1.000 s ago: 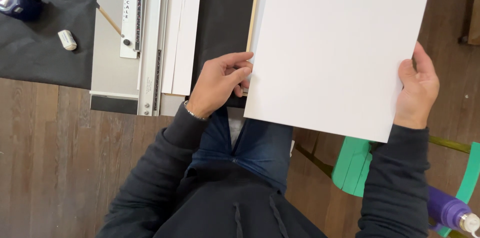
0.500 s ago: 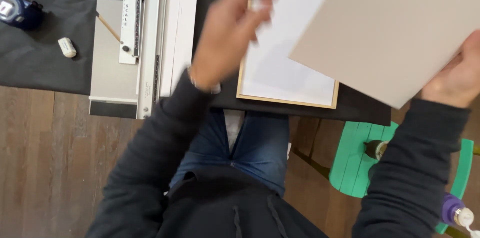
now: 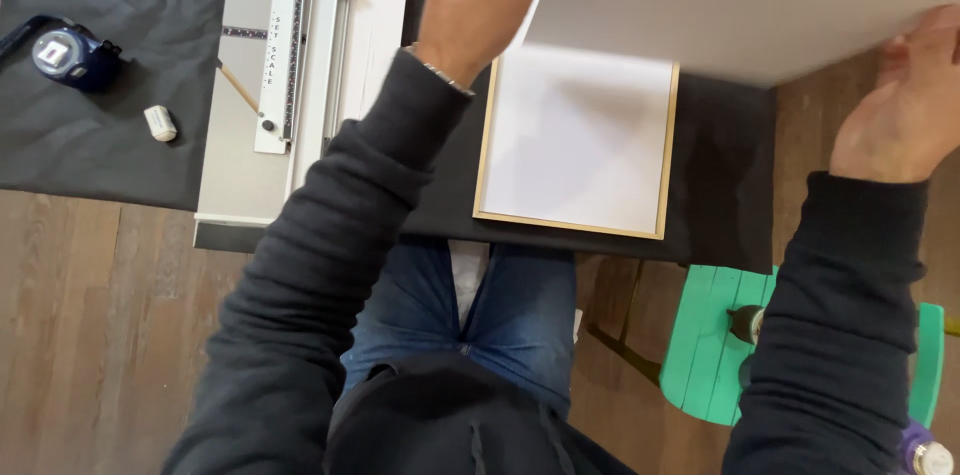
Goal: Measuring and cutting a picture mat using a mat cutter.
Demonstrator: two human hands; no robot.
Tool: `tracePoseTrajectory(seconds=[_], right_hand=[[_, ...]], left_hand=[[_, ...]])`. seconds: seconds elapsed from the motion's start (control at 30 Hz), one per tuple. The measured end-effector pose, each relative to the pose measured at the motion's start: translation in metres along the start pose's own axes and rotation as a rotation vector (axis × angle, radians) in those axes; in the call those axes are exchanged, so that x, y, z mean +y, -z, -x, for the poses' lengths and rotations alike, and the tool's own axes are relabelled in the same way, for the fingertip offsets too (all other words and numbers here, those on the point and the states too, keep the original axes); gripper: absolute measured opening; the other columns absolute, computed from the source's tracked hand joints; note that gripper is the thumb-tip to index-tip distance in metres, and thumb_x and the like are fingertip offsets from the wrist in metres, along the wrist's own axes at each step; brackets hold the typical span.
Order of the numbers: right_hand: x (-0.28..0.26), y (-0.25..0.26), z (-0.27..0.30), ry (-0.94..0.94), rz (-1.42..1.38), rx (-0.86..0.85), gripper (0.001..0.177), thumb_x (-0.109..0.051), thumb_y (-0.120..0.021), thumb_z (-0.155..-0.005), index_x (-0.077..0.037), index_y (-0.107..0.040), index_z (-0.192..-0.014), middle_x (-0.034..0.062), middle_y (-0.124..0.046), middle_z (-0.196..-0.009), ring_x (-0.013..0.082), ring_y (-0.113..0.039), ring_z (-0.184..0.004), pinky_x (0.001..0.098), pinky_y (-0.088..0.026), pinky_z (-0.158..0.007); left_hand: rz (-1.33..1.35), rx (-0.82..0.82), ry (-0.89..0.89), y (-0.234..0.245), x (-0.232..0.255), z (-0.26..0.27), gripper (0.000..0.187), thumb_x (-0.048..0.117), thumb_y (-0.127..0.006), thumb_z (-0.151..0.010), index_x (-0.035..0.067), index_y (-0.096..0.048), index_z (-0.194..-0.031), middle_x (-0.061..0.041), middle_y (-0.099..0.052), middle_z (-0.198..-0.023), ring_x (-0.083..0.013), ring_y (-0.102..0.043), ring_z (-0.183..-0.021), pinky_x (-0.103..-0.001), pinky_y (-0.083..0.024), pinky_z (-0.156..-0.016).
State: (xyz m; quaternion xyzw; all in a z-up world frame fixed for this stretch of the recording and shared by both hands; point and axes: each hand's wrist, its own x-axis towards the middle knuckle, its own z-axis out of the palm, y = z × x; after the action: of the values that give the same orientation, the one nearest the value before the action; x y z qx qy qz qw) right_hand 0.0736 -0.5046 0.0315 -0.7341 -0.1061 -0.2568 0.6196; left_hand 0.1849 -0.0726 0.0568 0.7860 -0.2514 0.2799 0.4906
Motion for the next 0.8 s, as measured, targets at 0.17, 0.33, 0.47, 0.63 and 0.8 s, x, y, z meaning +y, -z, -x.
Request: tracePoseTrajectory(seconds=[0.17,0.33,0.47,0.63,0.8], right_hand=[[-0.025,-0.017,0.004,0.159,0.374,0.176,0.03,-0.03,-0.054,-0.124,-0.004,-0.061,-0.112,0.0053,-0.056,-0.105,0.0117,-0.053,-0.096,0.0281,-0.045,-0.087],[-0.055,-0.033,0.032,0.046,0.17,0.1,0.024,-0.028,-0.057,-0.114,-0.004,-0.062,-0.112,0.0074,-0.063,-0.108,0.0147,-0.062,-0.094,0.0318,-0.053,-0.082],[-0.062,-0.062,0.071,-0.088,-0.038,0.102,0.027,-0.022,-0.059,-0.107,-0.001,-0.064,-0.124,0.0123,-0.07,-0.12,0.0197,-0.067,-0.1,0.0326,-0.057,-0.085],[-0.076,-0.108,0.119,-0.175,-0.236,0.157,0.03,-0.009,-0.063,-0.111,0.001,-0.054,-0.138,0.0104,-0.065,-0.133,0.0156,-0.062,-0.116,0.028,-0.053,-0.106],[-0.067,-0.123,0.156,-0.416,-0.467,0.245,0.04,-0.008,-0.06,-0.112,0.005,-0.053,-0.15,0.0134,-0.065,-0.134,0.0181,-0.064,-0.119,0.0312,-0.053,-0.113]], left_hand=[[0.533,-0.053,0.461,0.012,0.037,0.001,0.022,0.024,-0.061,-0.099,0.006,-0.073,-0.093,-0.002,-0.078,-0.083,-0.0074,-0.077,-0.062,-0.025,-0.063,-0.056],[0.441,-0.008,0.285,0.024,-0.002,0.042,0.026,0.027,-0.068,-0.107,0.002,-0.075,-0.112,-0.007,-0.079,-0.096,-0.01,-0.076,-0.081,-0.024,-0.064,-0.072],[0.571,-0.091,0.713,0.058,0.044,0.073,0.024,0.022,-0.07,-0.103,0.001,-0.074,-0.113,-0.006,-0.073,-0.091,-0.0097,-0.068,-0.072,-0.022,-0.057,-0.061],[0.542,-0.123,0.895,0.084,0.07,0.112,0.032,0.011,-0.07,-0.092,0.003,-0.067,-0.122,-0.003,-0.077,-0.097,-0.0082,-0.074,-0.078,-0.02,-0.06,-0.059],[0.433,-0.156,1.032,0.101,0.064,0.158,0.046,0.007,-0.066,-0.093,0.001,-0.063,-0.138,-0.004,-0.073,-0.097,-0.0075,-0.066,-0.075,-0.019,-0.057,-0.062]])
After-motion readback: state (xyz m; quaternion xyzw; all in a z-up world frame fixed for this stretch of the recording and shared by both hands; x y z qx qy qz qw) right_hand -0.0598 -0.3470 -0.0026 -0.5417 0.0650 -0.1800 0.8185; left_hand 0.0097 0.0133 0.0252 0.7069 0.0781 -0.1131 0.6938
